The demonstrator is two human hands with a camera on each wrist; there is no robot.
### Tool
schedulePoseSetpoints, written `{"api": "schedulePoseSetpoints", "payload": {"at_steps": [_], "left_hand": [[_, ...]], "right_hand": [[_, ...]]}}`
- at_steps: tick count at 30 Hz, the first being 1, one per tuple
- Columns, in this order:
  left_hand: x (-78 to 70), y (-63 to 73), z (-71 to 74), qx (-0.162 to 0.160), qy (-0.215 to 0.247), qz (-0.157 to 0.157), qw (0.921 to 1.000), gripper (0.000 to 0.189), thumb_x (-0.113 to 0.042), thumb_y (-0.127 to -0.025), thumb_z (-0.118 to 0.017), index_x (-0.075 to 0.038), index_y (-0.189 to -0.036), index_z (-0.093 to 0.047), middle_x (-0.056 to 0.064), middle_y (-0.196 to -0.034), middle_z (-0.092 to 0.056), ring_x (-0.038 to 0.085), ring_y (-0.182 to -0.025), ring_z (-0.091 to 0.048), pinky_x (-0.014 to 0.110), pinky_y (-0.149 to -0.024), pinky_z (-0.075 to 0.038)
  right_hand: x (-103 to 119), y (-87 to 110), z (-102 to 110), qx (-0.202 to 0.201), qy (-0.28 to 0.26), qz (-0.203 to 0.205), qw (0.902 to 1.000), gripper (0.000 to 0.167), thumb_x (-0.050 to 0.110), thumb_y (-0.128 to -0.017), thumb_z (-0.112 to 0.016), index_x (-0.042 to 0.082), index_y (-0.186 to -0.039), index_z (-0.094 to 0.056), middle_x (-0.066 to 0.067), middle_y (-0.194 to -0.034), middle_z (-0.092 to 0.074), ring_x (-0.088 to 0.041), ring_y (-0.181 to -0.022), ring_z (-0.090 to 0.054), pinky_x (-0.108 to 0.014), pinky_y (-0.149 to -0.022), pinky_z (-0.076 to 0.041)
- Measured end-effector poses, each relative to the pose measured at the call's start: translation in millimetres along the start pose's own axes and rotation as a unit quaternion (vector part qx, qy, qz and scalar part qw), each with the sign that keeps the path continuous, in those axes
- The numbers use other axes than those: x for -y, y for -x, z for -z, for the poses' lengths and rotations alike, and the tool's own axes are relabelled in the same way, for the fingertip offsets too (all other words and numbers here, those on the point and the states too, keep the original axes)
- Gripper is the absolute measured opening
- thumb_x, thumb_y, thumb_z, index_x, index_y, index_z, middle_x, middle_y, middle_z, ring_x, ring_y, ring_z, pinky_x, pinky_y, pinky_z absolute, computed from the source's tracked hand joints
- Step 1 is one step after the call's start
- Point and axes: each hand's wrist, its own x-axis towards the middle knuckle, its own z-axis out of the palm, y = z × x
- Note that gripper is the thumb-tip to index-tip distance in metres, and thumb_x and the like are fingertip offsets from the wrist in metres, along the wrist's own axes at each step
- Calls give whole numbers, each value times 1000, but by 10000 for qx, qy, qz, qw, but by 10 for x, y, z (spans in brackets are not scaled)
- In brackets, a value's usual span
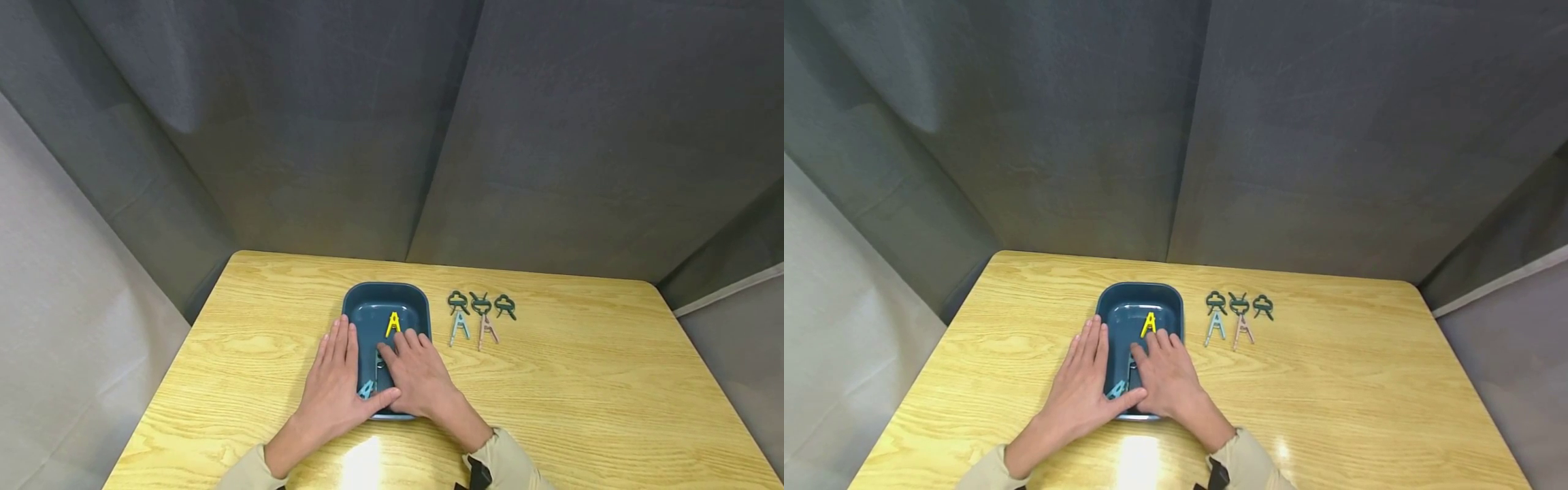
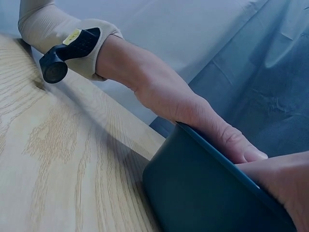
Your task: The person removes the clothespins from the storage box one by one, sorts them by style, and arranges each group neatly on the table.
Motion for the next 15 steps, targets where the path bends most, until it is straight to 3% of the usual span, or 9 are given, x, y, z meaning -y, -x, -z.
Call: {"api": "schedulePoseSetpoints", "payload": {"at_steps": [5,15], "left_hand": [[-2,7,-4,14,-9,5,10000,134,-97,-80,-39,6,-163,-17,24,-173,-10,37,-161,-12,49,-129,-15],[-5,8,-7,-28,-20,-3,10000,134,-97,-81,-39,7,-163,-19,25,-172,-11,38,-160,-14,50,-129,-17]], "right_hand": [[1,9,10,-76,72,13,9999,82,67,-77,-75,15,-139,-65,-8,-116,-60,-25,-98,-44,-36,-80,-38],[1,1,-9,-189,-8,16,9998,70,62,-76,-78,16,-128,-68,-6,-107,-58,-24,-92,-42,-36,-78,-38]]}}
